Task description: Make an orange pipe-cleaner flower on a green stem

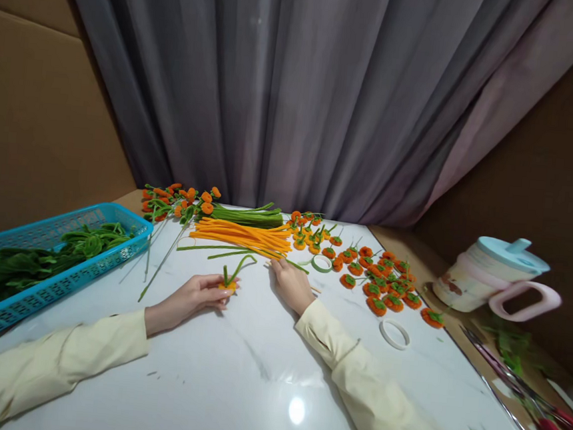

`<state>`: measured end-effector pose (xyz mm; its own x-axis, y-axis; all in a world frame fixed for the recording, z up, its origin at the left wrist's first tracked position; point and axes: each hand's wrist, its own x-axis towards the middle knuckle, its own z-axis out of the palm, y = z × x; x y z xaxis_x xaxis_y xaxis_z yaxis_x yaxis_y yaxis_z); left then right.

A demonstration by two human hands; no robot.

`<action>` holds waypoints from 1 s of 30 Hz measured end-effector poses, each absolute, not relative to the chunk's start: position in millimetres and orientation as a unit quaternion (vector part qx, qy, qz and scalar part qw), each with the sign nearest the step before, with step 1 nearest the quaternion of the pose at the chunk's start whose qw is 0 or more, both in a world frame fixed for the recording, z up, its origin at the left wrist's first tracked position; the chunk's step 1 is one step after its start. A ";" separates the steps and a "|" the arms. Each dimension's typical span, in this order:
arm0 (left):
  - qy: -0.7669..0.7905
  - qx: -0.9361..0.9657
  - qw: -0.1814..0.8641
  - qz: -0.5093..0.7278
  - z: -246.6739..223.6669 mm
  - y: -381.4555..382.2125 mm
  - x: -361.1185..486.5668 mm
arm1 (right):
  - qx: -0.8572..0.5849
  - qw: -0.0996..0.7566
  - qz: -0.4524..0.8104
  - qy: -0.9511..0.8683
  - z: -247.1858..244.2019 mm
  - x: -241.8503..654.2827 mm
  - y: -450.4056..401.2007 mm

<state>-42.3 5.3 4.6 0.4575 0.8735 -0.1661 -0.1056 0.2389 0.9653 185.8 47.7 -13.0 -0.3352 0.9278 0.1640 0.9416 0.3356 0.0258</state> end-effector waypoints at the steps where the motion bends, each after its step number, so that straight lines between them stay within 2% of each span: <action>1: 0.374 0.486 0.705 0.355 5.6 5.3 -42.8 | -0.574 0.058 -0.058 -0.815 -12.6 185.7 47.6; 6: 0.334 0.466 0.743 0.346 4.4 5.0 -43.2 | -0.576 0.052 -0.059 -0.814 -11.4 185.3 47.3; 27: 0.312 0.545 0.711 0.317 4.1 1.4 -44.9 | -0.573 0.053 -0.062 -0.815 -12.7 185.3 47.8; 30: 0.314 0.555 0.700 0.322 5.8 0.6 -45.4 | -0.576 0.074 -0.034 -0.813 -3.2 185.4 46.8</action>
